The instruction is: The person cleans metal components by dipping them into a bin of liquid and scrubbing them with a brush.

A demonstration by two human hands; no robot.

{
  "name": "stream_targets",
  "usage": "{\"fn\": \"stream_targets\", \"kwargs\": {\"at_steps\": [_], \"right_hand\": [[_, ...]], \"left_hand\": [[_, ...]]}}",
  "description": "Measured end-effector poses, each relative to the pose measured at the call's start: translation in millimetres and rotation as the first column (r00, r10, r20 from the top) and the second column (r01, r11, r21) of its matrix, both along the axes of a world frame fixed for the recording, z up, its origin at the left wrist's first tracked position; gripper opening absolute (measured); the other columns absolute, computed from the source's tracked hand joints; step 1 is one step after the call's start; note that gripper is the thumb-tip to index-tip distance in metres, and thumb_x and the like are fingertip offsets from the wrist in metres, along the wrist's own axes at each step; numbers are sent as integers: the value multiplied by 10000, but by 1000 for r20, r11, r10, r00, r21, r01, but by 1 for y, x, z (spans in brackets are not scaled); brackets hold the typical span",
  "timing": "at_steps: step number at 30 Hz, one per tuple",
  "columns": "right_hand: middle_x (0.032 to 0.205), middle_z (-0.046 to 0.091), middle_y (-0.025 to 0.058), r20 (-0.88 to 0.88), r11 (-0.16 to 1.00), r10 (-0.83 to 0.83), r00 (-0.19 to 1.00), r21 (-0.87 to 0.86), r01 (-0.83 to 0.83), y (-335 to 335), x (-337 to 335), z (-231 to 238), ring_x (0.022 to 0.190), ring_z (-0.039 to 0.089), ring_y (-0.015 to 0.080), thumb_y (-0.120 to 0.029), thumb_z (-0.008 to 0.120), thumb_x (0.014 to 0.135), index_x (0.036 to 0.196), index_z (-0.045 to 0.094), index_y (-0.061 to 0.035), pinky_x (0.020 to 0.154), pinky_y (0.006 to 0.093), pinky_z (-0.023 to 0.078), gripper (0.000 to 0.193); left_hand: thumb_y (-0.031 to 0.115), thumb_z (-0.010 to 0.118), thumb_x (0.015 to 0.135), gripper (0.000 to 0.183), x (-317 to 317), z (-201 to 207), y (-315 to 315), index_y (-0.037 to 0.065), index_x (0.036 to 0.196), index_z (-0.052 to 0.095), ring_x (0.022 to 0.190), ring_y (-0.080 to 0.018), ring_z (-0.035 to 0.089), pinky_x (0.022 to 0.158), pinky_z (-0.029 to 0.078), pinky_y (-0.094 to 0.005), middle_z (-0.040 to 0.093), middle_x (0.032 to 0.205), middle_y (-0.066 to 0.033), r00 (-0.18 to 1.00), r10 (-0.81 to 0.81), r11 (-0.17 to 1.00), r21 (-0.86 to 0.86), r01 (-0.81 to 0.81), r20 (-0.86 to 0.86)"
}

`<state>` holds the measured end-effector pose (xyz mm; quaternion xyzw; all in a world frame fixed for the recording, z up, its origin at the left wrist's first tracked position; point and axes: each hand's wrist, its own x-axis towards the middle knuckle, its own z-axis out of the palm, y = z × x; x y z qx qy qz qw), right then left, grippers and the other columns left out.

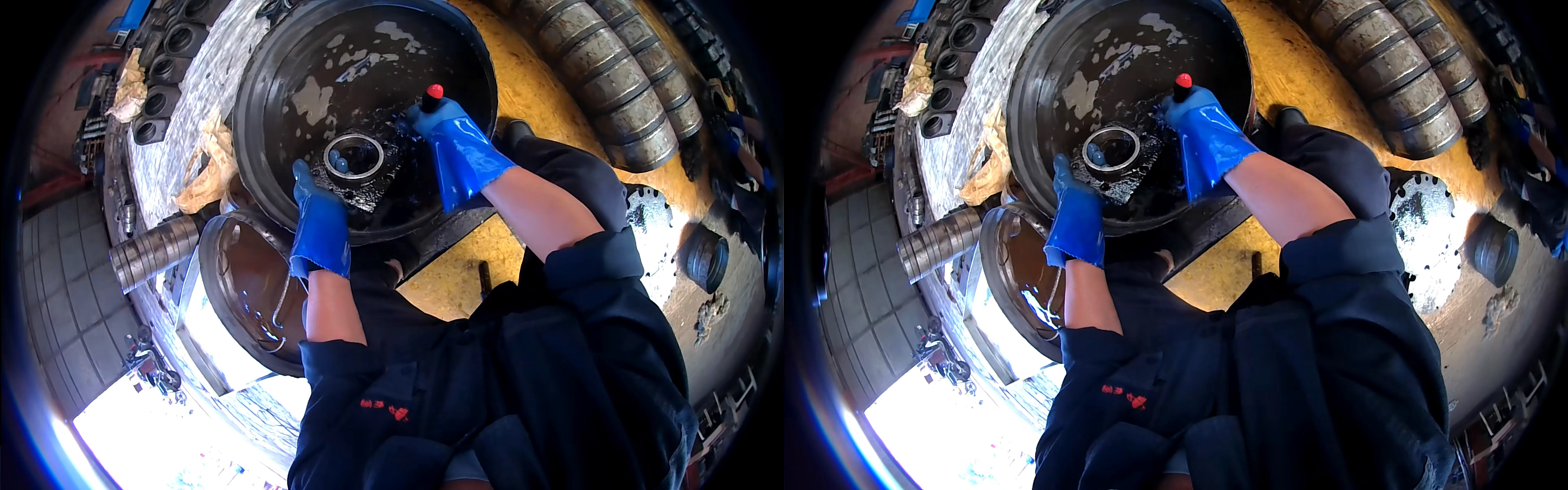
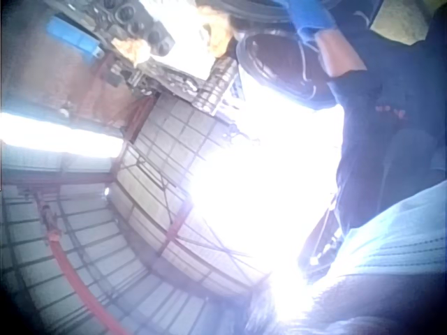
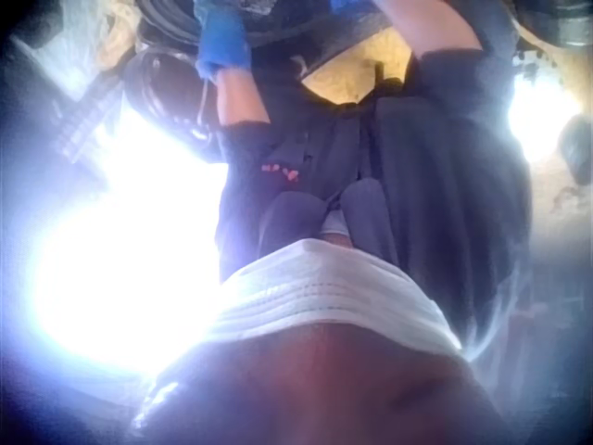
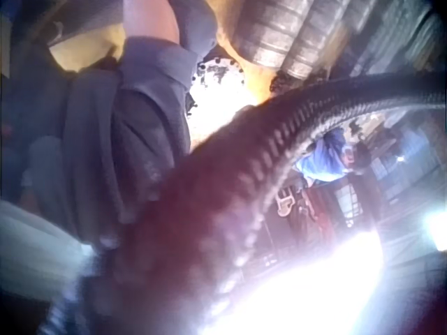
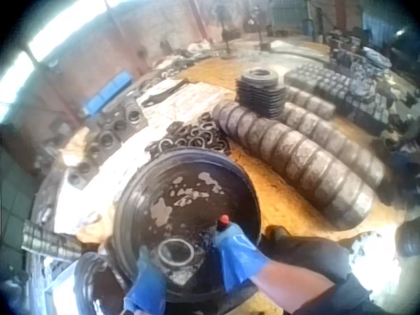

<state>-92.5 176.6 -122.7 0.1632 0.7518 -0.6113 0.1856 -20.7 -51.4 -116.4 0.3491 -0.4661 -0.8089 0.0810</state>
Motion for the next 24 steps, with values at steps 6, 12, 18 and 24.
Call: {"fn": "stream_targets", "kwargs": {"at_steps": [6,12,18,24], "right_hand": [[910,708,123,114,992,118,987,-49,-113,-5,2,30,877,674,220,-349,716,817,974,707,-55,813,345,509,334],[937,711,137,-121,874,286,950,-374,-311,-18,15,17,907,679,244,-352,715,807,1001,697,-55,828,362,509,356],[884,697,80,-107,936,347,932,-16,-351,-12,0,18,820,649,166,-340,738,817,959,666,-27,768,317,509,352],[891,710,136,20,996,41,999,77,-42,6,-8,11,832,687,262,-342,718,800,945,682,-65,779,372,521,315]], "left_hand": [[493,346,1012,597,3,12,-9,35,1364,498,1190,-369,553,1022,449,-554,546,1346,-190,997,71,997,40,-71,21],[486,332,1021,595,2,15,-2,28,1371,482,1209,-365,537,1033,439,-540,548,1337,-192,982,169,985,4,-170,87],[453,356,1025,556,3,5,-26,16,1339,494,1128,-369,585,943,525,-513,570,1287,-202,989,148,983,104,-149,14],[436,387,1022,564,-7,20,2,-43,1294,512,1024,-356,633,830,594,-451,593,1217,-234,991,115,990,77,-121,68]]}}
